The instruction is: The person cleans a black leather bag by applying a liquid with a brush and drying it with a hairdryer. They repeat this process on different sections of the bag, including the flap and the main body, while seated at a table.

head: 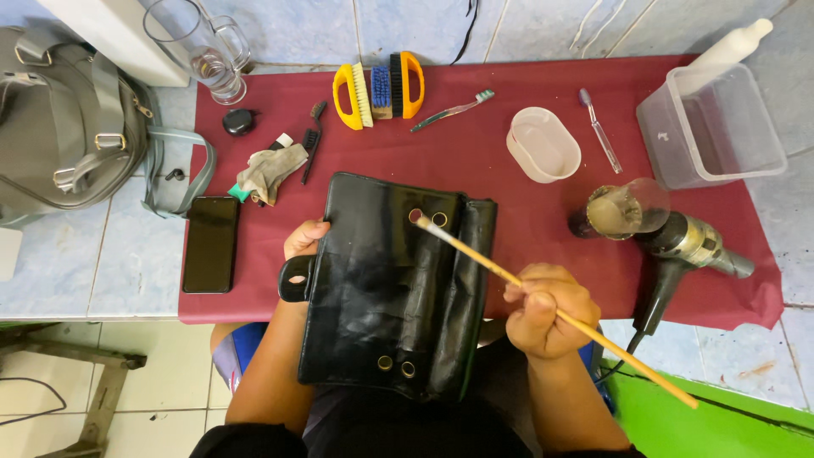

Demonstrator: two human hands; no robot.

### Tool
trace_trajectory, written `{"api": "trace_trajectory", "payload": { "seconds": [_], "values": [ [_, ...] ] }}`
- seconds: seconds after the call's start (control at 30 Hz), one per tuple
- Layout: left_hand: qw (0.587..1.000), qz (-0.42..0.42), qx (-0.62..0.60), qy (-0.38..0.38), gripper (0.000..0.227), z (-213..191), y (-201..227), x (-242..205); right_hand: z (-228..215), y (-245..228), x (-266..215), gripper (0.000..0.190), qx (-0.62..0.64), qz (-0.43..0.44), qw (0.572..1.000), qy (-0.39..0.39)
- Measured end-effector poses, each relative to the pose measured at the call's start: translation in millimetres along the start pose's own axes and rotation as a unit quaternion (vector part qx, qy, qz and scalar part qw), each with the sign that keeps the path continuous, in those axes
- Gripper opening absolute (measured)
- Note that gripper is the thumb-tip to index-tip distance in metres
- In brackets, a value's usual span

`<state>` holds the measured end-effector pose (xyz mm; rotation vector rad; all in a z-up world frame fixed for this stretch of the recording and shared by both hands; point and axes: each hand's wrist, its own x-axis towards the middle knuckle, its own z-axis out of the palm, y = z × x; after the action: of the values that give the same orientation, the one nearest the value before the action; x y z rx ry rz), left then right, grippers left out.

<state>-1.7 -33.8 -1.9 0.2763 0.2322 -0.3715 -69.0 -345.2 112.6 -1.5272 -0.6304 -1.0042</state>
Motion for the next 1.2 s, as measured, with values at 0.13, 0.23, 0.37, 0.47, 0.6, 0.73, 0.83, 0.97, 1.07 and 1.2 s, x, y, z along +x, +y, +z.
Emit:
{"api": "trace_trajectory", "payload": {
  "seconds": [0.13, 0.23, 0.37, 0.47, 0.6, 0.73, 0.83, 0.97, 1.07, 1.2],
  "values": [
    [0.999, 0.011, 0.035, -0.013, 0.022, 7.7, 1.9, 1.5, 22.3, -4.9, 21.0, 0.031, -0.003, -0.013, 1.000, 0.002],
    [0.999, -0.034, -0.007, -0.019, 0.024, 7.8, 2.4, -1.6, 26.4, 0.8, 21.0, 0.029, -0.012, -0.035, 0.999, -0.001],
    [0.999, -0.049, 0.019, -0.009, 0.026, -1.1, 21.6, 7.7, 34.7, -6.8, 30.6, 0.027, -0.016, -0.058, 0.998, -0.023],
    [0.999, 0.008, 0.033, -0.006, 0.025, -1.1, 23.0, -6.5, 27.2, 2.5, 30.3, 0.029, -0.013, -0.064, 0.998, -0.003],
    [0.998, -0.029, -0.005, -0.052, 0.028, -0.7, 13.3, -4.1, 31.2, -9.0, 34.1, 0.030, -0.007, -0.055, 0.998, -0.026],
    [0.998, -0.046, 0.021, -0.043, 0.033, -23.1, 36.9, 1.5, -1.3, -5.8, 26.8, 0.032, -0.066, -0.024, 0.997, 0.014],
    [0.993, -0.101, 0.033, -0.043, 0.040, -58.4, 56.7, 18.2, -62.3, -16.2, 28.1, 0.038, -0.190, -0.009, 0.975, 0.111],
    [0.996, -0.074, 0.045, 0.012, 0.054, -39.5, 54.4, -13.3, -126.8, -19.1, 28.6, 0.021, -0.410, 0.086, 0.878, 0.230],
    [0.994, -0.079, 0.004, -0.070, 0.052, -9.0, 51.3, -16.1, -152.2, 9.8, 25.3, 0.025, -0.428, 0.156, 0.871, 0.184],
    [0.998, -0.043, -0.025, -0.034, 0.060, -2.3, 59.2, -1.6, -160.0, 49.4, 22.5, 0.021, -0.512, 0.185, 0.834, 0.096]
  ]
}}
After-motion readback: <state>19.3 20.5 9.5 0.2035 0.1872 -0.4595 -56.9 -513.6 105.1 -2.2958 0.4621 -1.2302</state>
